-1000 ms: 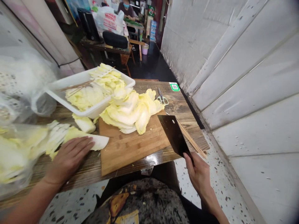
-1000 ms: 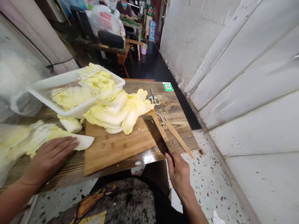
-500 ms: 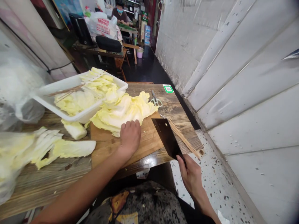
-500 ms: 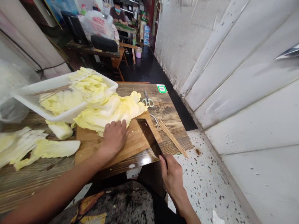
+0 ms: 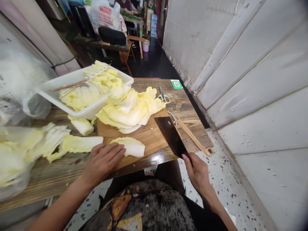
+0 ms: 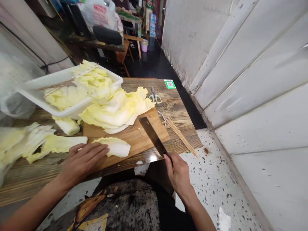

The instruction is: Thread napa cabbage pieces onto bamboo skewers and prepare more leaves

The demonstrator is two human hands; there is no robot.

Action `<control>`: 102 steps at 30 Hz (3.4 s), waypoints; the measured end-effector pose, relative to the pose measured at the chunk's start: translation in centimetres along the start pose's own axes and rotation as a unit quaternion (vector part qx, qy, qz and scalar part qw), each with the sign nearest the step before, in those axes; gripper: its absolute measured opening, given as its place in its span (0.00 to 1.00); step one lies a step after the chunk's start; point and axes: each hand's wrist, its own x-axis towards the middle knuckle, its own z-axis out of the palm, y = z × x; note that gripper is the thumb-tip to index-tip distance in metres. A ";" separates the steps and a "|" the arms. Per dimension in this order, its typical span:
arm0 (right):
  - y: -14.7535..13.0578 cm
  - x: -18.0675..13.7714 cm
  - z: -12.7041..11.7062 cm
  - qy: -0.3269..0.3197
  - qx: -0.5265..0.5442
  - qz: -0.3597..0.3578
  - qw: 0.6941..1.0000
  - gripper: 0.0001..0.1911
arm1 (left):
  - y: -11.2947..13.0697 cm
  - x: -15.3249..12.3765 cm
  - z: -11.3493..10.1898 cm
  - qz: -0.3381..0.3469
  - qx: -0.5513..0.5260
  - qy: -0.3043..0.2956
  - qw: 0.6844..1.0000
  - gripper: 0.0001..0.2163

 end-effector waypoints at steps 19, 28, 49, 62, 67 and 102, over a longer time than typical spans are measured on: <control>-7.0 5.2 1.6 -0.278 -0.104 -0.211 0.931 0.23 | 3.9 -4.2 2.8 -0.064 -0.121 0.030 0.990 0.20; -7.5 6.0 2.8 -0.283 -0.142 -0.188 0.930 0.25 | 4.2 -2.7 2.3 -0.070 -0.135 0.044 0.987 0.16; -12.1 7.7 5.2 -0.403 -0.292 -0.178 0.849 0.11 | 3.4 -2.7 3.1 -0.045 -0.137 0.079 0.986 0.12; 1.0 4.4 -2.0 -0.230 -0.251 0.043 0.939 0.20 | -1.9 -5.7 -1.6 -0.181 0.009 0.111 0.977 0.19; 1.6 3.7 -2.6 -0.096 -0.222 0.065 0.968 0.22 | -6.1 -5.0 -0.7 -0.220 0.070 0.063 0.971 0.11; -4.6 4.7 -1.6 -0.134 -0.141 -0.059 0.979 0.25 | 0.9 -2.6 2.2 -0.042 -0.109 0.005 0.993 0.17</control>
